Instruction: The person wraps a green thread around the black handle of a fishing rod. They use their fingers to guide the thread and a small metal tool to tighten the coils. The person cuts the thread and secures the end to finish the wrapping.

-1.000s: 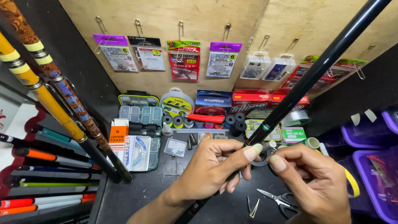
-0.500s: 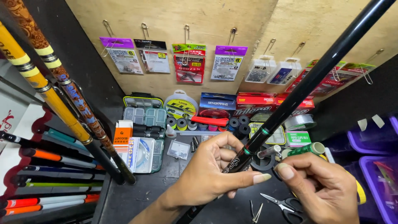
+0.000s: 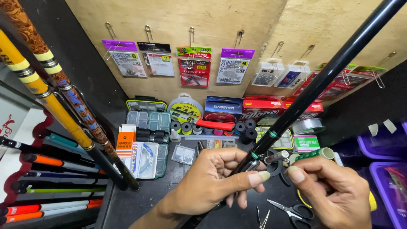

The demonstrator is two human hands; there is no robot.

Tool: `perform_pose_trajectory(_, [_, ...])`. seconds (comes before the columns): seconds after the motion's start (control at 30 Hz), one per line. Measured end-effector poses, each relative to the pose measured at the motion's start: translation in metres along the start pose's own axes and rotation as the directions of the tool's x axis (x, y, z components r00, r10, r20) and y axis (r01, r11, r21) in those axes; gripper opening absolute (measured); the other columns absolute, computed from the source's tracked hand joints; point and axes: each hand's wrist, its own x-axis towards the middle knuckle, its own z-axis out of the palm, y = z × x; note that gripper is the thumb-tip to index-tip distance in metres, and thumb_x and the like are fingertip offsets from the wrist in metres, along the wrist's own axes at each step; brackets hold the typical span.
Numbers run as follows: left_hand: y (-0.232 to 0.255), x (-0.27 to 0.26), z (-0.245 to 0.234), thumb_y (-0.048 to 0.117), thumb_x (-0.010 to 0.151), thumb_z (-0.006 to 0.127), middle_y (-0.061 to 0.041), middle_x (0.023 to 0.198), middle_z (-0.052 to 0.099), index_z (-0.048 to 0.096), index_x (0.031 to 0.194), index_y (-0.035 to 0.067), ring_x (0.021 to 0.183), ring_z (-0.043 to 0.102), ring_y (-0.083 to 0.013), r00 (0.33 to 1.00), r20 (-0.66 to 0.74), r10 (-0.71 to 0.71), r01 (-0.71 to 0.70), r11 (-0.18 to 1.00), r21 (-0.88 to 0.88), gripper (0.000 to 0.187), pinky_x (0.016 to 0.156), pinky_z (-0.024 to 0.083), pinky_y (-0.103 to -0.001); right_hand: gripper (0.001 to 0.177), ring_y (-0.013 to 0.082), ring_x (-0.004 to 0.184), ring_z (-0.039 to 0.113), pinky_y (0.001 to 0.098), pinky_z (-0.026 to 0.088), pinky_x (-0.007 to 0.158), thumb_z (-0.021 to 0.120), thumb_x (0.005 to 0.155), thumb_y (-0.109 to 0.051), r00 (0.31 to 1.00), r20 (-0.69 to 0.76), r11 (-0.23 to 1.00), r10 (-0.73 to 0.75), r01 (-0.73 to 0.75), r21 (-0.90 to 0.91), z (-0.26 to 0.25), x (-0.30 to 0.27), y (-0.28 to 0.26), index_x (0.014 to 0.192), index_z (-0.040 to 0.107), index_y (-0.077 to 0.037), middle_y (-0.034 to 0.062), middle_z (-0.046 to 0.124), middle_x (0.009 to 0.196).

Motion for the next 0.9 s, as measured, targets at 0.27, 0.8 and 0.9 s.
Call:
perform_pose_trajectory(0.27, [-0.0007, -0.0049, 0.0051, 0.015, 0.068, 0.068, -0.003, 0.068, 0.059, 0.063, 0.094, -0.002, 0.054, 0.048, -0.0030, 0.994, -0.085, 0.065, -0.060, 0.996, 0.064, 0.031, 0.036, 0.042, -0.016, 0.013, 0.0037, 0.036, 0.028, 0.0185, 0.021, 0.035, 0.062, 0.073, -0.012, 1.000, 0.025, 0.999, -0.002, 0.003, -0.045, -0.0022, -0.0014, -0.0021, 0.065, 0.064, -0.002, -0.0016, 0.041, 0.040])
perform_pose_trajectory(0.8, [-0.0026, -0.0047, 0.0017, 0.008, 0.066, 0.071, -0.009, 0.056, 0.055, 0.043, 0.089, 0.003, 0.039, 0.050, -0.0113, 0.995, -0.098, 0.021, -0.021, 1.000, 0.004, 0.037, 0.032, 0.042, -0.020, 0.015, 0.0046, 0.036, 0.024, 0.0196, 0.018, 0.035, 0.061, 0.073, -0.011, 1.000, 0.007, 1.000, 0.020, -0.020, -0.012, -0.0020, -0.0027, -0.0019, 0.063, 0.062, 0.000, -0.0006, 0.036, 0.039])
perform_pose_trajectory(0.9, [-0.0026, -0.0052, 0.0014, 0.008, 0.067, 0.070, -0.008, 0.058, 0.053, 0.048, 0.090, 0.000, 0.040, 0.052, -0.0118, 0.994, -0.100, 0.034, -0.032, 0.999, 0.021, 0.033, 0.036, 0.042, -0.019, 0.014, 0.0044, 0.037, 0.026, 0.0190, 0.019, 0.034, 0.062, 0.072, -0.012, 1.000, 0.007, 0.999, 0.016, -0.015, -0.031, -0.0030, -0.0028, 0.0005, 0.064, 0.063, -0.001, -0.0002, 0.039, 0.040])
